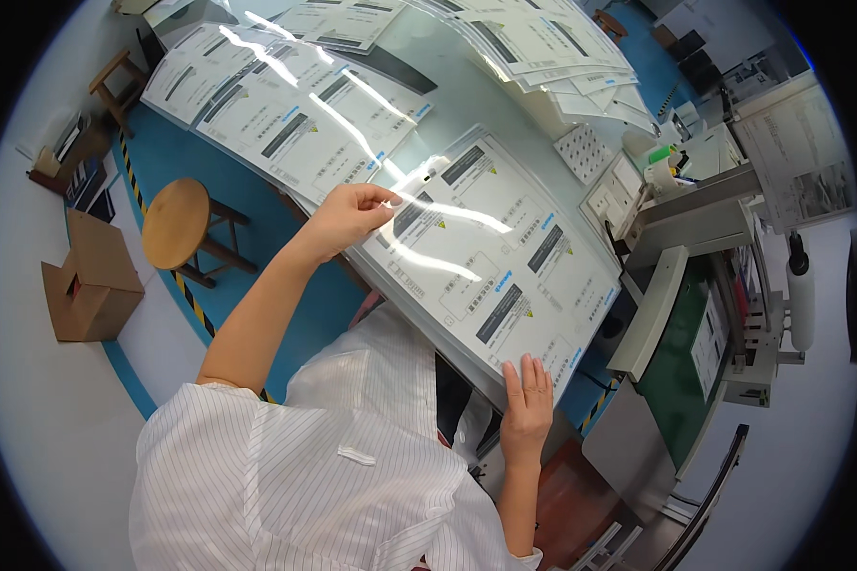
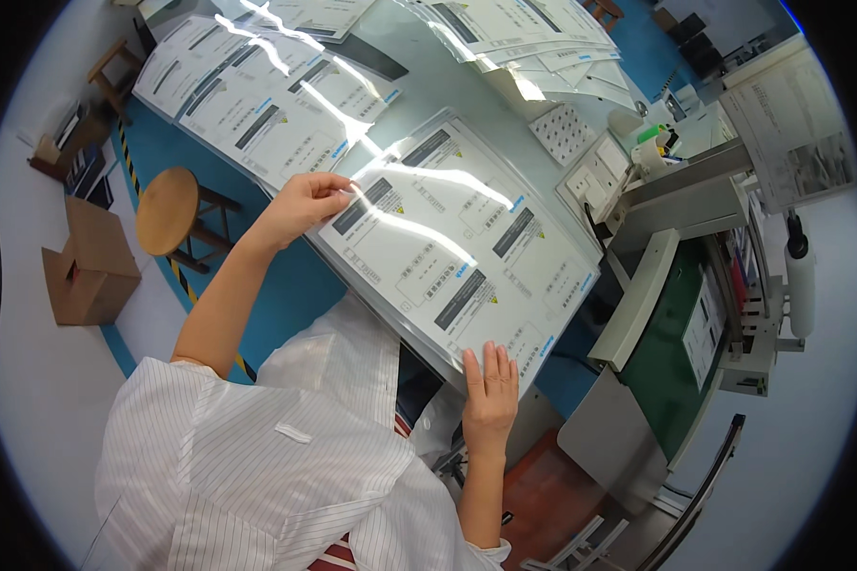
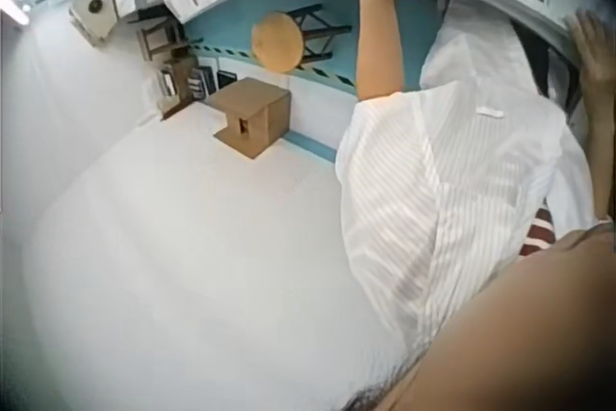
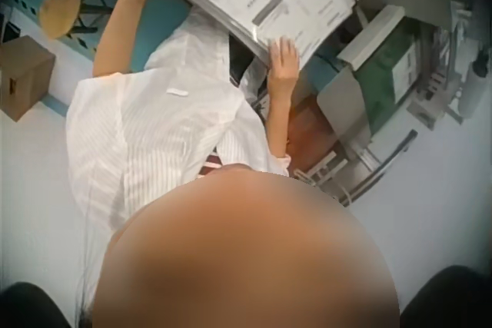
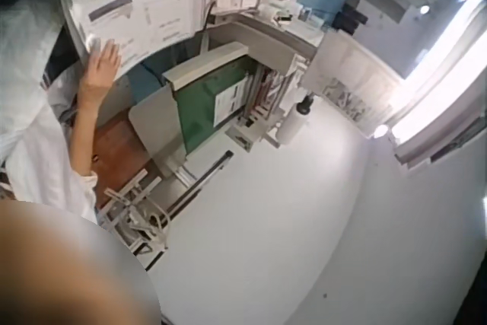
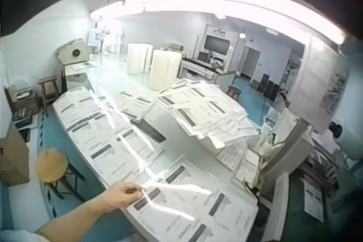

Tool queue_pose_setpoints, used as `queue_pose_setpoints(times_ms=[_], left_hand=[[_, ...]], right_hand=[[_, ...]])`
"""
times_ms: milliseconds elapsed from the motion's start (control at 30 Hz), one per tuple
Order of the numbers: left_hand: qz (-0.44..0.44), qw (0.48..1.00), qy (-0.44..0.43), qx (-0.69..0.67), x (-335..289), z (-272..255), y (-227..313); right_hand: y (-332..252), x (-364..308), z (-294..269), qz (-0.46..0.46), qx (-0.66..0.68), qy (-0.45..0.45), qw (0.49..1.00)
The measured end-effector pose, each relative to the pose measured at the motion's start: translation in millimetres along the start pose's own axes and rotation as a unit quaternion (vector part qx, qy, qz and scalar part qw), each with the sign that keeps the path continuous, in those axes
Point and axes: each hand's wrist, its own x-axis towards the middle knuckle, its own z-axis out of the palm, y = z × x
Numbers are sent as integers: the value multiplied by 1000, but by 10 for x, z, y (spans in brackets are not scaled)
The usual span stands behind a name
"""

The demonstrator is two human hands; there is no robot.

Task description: Sorting and inspecting paper forms at a processing machine in a clean manufacturing environment.

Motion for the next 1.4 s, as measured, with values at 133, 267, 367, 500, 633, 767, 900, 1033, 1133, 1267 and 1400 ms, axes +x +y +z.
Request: queue_pose_setpoints(times_ms=[133, 267, 367, 500, 633, 767, 900, 1033, 1133, 1267, 1400], left_hand=[[60, 981, 80, 165, 65, 8, -95], [213, 918, 156, 294, 148, 91, -212], [238, 902, 179, 312, 173, 159, -222], [226, 911, 158, 306, 195, 198, -242], [252, 890, 158, 346, 191, 182, -265], [246, 884, 149, 370, 209, 162, -286], [256, 870, 150, 394, 246, 147, -295], [228, 886, 159, 370, 308, 153, -356], [208, 894, 172, 358, 354, 165, -378], [210, 880, 176, 387, 464, 181, -404], [248, 851, 185, 425, 496, 220, -423]], right_hand=[[-87, 10, 44, 30, -9, -34, 999], [-114, 12, 134, 72, 25, -47, 996], [-104, -6, 173, 87, 39, -34, 995], [-54, -19, 194, 92, 46, -22, 994], [-49, -16, 200, 113, 47, -14, 992], [-51, -20, 191, 120, 64, -10, 991], [-30, -36, 170, 136, 136, 25, 981], [202, -188, 45, 241, 228, 126, 935], [665, -356, -171, 320, 118, 170, 925], [1444, -885, -266, 447, 13, 172, 878], [2064, -1438, -186, 487, -175, 111, 848]])
